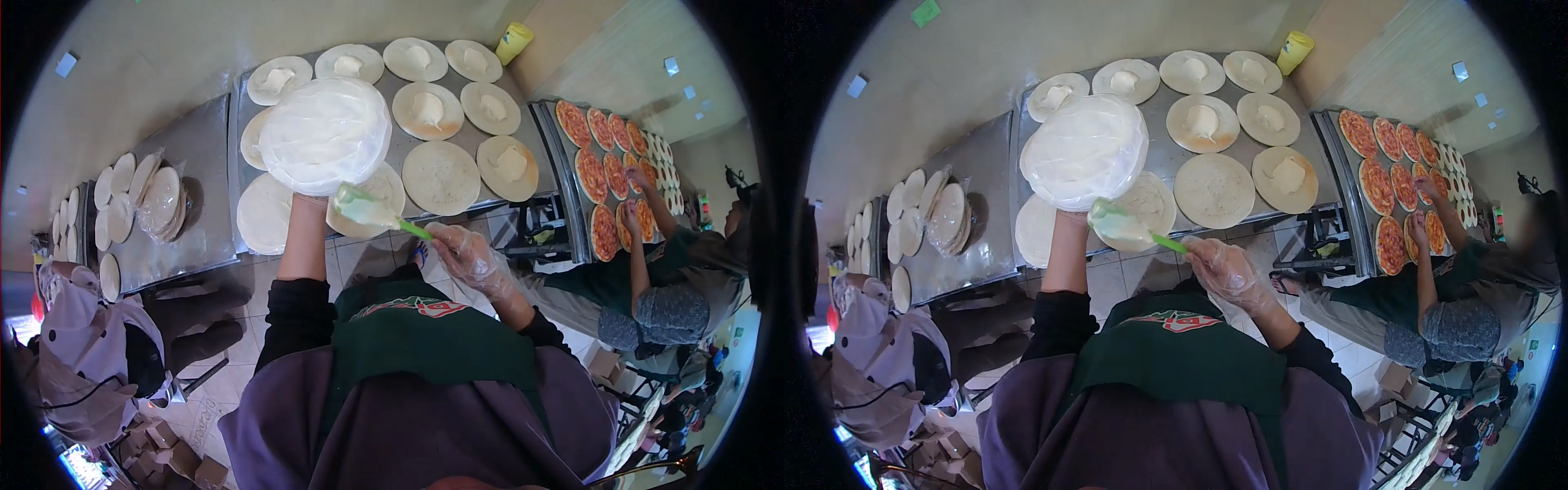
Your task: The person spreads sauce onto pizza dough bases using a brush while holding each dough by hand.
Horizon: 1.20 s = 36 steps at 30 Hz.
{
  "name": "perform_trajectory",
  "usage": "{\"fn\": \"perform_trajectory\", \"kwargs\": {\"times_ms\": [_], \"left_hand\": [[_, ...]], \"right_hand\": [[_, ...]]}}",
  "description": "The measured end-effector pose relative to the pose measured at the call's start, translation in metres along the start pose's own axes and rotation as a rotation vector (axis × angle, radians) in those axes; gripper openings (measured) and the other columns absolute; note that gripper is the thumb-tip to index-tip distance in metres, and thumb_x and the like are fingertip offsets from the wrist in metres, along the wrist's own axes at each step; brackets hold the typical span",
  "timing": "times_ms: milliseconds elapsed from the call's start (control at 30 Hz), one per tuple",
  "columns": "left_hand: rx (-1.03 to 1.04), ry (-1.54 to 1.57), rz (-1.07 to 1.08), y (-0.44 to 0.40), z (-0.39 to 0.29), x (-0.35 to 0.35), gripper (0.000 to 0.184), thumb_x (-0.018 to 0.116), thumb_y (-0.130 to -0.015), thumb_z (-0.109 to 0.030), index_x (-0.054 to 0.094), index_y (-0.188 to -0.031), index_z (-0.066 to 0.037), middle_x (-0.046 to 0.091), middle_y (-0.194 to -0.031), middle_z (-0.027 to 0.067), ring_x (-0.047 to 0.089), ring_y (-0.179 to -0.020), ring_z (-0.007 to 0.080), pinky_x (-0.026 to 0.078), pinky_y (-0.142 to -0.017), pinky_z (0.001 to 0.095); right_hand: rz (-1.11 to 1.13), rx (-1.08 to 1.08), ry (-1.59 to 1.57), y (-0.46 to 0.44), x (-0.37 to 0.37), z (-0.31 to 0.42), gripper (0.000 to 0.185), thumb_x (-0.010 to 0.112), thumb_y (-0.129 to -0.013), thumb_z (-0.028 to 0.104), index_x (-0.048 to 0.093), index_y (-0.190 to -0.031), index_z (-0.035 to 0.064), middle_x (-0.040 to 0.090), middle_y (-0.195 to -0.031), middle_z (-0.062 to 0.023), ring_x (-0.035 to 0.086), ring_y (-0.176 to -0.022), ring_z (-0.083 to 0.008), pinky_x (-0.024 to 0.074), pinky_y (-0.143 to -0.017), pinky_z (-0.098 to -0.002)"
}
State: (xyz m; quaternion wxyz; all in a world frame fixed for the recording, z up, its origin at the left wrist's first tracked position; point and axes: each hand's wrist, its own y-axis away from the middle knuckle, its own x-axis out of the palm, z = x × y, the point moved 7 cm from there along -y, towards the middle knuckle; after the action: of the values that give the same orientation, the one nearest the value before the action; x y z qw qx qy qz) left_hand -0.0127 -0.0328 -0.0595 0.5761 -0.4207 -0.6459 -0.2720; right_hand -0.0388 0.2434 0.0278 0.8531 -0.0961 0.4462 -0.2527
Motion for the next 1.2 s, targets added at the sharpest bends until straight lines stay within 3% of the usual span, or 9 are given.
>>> {"fn": "perform_trajectory", "kwargs": {"times_ms": [100,167,267,400,600,900,1067,1133,1200], "left_hand": [[-0.004,-0.027,-0.009,-0.005,-0.006,-0.007,0.057,0.037,-0.093,-0.047,0.034,-0.138,-0.01,0.043,-0.135,0.0138,0.046,-0.121,0.0294,0.042,-0.099,0.0472],[-0.01,-0.056,-0.015,-0.005,-0.012,-0.011,0.057,0.037,-0.093,-0.046,0.034,-0.138,-0.01,0.043,-0.135,0.0138,0.046,-0.121,0.0294,0.042,-0.098,0.047],[-0.028,-0.115,-0.014,0.007,-0.015,-0.01,0.057,0.037,-0.093,-0.046,0.034,-0.137,-0.01,0.043,-0.135,0.0138,0.046,-0.121,0.0293,0.042,-0.098,0.0467],[-0.065,-0.196,-0.019,0.016,-0.02,-0.011,0.057,0.037,-0.094,-0.046,0.034,-0.137,-0.01,0.043,-0.135,0.0138,0.046,-0.12,0.0292,0.043,-0.098,0.0464],[-0.087,-0.286,-0.025,0.015,-0.019,-0.015,0.056,0.037,-0.094,-0.045,0.034,-0.137,-0.01,0.044,-0.134,0.0138,0.047,-0.12,0.0291,0.043,-0.098,0.0459],[-0.071,-0.409,-0.013,0.015,-0.012,-0.016,0.055,0.037,-0.094,-0.044,0.034,-0.137,-0.009,0.044,-0.134,0.0138,0.047,-0.119,0.0288,0.044,-0.097,0.0451],[-0.029,-0.469,-0.015,0.001,-0.019,-0.02,0.055,0.037,-0.094,-0.044,0.034,-0.136,-0.009,0.044,-0.133,0.0139,0.048,-0.119,0.0287,0.044,-0.097,0.0446],[-0.018,-0.492,-0.02,-0.004,-0.019,-0.022,0.054,0.037,-0.094,-0.043,0.034,-0.136,-0.009,0.044,-0.133,0.0139,0.048,-0.119,0.0287,0.044,-0.096,0.0445],[-0.022,-0.51,-0.024,0.001,-0.02,-0.025,0.054,0.037,-0.094,-0.043,0.034,-0.136,-0.009,0.045,-0.133,0.0139,0.048,-0.119,0.0286,0.044,-0.096,0.0443]], "right_hand": [[0.025,-0.007,-0.12,-0.005,-0.005,0.006,0.018,0.056,-0.087,0.009,0.057,-0.104,0.0018,0.062,-0.082,-0.0175,0.063,-0.068,-0.0283,0.0502,-0.062,-0.0363],[0.062,0.376,-0.242,-0.005,-0.01,-0.021,0.019,0.052,-0.091,0.012,0.056,-0.106,0.0003,0.059,-0.078,-0.0093,0.058,-0.067,-0.0156,0.0474,-0.062,-0.0288],[-0.057,0.498,-0.315,-0.018,-0.035,-0.03,0.021,0.048,-0.094,0.016,0.056,-0.105,-0.0009,0.054,-0.077,-0.0019,0.049,-0.072,-0.0074,0.0432,-0.065,-0.0235],[-0.157,0.544,-0.635,-0.018,-0.04,-0.074,0.023,0.048,-0.095,0.019,0.056,-0.103,-0.0008,0.05,-0.078,0.0008,0.046,-0.074,-0.006,0.0415,-0.068,-0.0219],[0.02,0.426,-0.288,-0.044,-0.057,-0.051,0.019,0.051,-0.094,0.017,0.059,-0.1,0.0013,0.055,-0.077,-0.0039,0.049,-0.072,-0.0106,0.0424,-0.066,-0.0259],[0.056,0.384,-0.183,-0.033,-0.049,-0.054,0.016,0.053,-0.091,0.014,0.059,-0.099,0.0018,0.057,-0.073,-0.0103,0.052,-0.066,-0.015,0.0427,-0.062,-0.0284],[0.127,0.466,-0.213,0.002,-0.037,-0.072,0.021,0.051,-0.092,0.018,0.059,-0.098,0.0002,0.055,-0.07,-0.0089,0.051,-0.065,-0.0132,0.0418,-0.061,-0.0269],[-0.001,0.48,-0.406,0.01,-0.035,-0.082,0.024,0.049,-0.094,0.022,0.059,-0.098,0.0,0.056,-0.072,-0.0072,0.05,-0.066,-0.012,0.0413,-0.061,-0.0262],[-0.017,0.512,-0.39,0.008,-0.035,-0.089,0.026,0.048,-0.094,0.024,0.058,-0.099,0.0,0.056,-0.073,-0.0065,0.05,-0.067,-0.0116,0.0412,-0.061,-0.0261]]}}
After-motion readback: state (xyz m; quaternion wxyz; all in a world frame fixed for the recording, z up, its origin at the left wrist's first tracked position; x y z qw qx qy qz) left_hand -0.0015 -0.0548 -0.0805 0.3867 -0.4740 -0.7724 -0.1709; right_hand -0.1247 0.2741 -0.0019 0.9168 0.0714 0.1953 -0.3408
